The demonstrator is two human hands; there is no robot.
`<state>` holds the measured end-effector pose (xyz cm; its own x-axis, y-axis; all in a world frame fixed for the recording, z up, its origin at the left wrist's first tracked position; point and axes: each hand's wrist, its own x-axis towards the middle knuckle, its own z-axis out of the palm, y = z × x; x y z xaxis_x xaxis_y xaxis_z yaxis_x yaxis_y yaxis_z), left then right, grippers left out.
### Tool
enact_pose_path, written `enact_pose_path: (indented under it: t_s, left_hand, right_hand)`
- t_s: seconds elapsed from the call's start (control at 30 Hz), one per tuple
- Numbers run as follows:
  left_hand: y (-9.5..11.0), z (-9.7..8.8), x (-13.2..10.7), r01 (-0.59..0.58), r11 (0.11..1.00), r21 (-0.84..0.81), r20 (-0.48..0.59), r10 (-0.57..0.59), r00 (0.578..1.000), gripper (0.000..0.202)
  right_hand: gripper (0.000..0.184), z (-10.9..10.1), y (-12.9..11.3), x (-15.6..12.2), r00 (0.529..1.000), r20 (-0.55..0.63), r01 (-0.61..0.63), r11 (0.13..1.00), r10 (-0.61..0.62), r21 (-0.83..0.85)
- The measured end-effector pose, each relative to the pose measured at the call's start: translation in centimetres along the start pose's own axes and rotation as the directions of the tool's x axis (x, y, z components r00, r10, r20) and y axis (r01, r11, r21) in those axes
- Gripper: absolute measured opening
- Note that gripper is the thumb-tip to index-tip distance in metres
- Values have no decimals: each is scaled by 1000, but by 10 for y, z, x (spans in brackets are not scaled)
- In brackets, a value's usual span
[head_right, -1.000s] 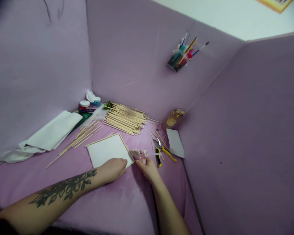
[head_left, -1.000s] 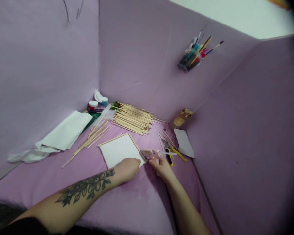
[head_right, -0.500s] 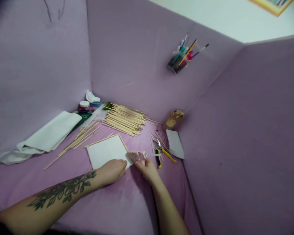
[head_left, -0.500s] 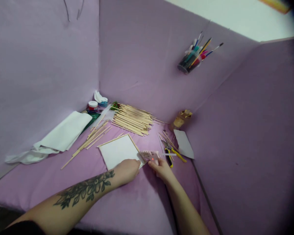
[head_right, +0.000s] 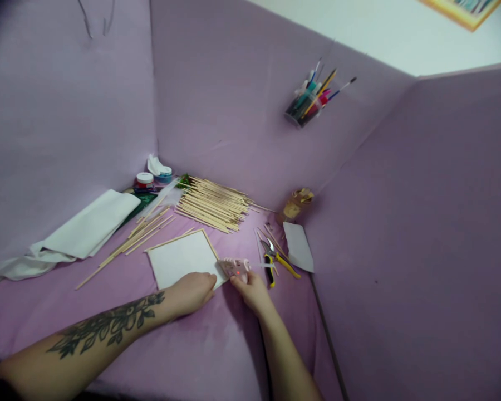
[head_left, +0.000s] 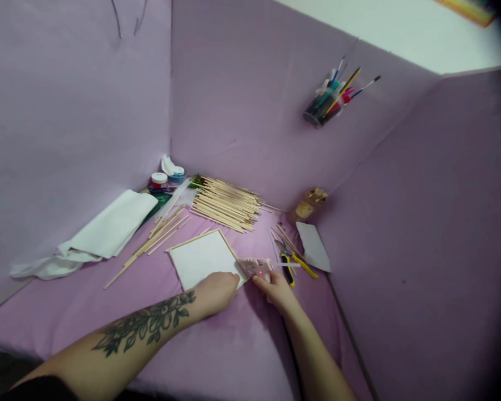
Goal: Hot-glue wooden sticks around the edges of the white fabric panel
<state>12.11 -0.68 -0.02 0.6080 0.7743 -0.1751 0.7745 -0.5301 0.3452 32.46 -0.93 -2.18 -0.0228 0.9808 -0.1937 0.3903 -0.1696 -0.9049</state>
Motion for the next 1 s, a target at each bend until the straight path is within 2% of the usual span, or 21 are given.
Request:
enact_pose_path:
  t_s: [0.17,0.33,0.5,0.73,0.9,1.0]
  left_hand:
    - [-1,1,0,-1,1000,4,-4,1,1000,27]
    - [-1,1,0,2,1000,-1,4,-2,1000,28]
    - [0,1,-1,21,999,-42,8,-20,1000,29]
    - [2,-3,-3,49,996,-69,18,-47,999,31]
    - [1,-2,-4,31,996,-78,-21,-33,999,26]
    - [1,-1,-5,31,995,-95,-35,-35,999,24]
  right_hand:
    - [36,1,-1,-1,999,-31,8,1000,-8,-2]
    - [35,1,-4,-4,1000,0,-1,1000,1,2]
    - [39,2,-5,-2,997,-79,-13,1000,13,6]
    - [39,2,-11,-4,1000,7,11,1000,-10,-11]
    - [37,4,-10,-1,997,-77,13,1000,-14,-23]
    - [36,5,-9,0,998,-55,37,998,-40,-47]
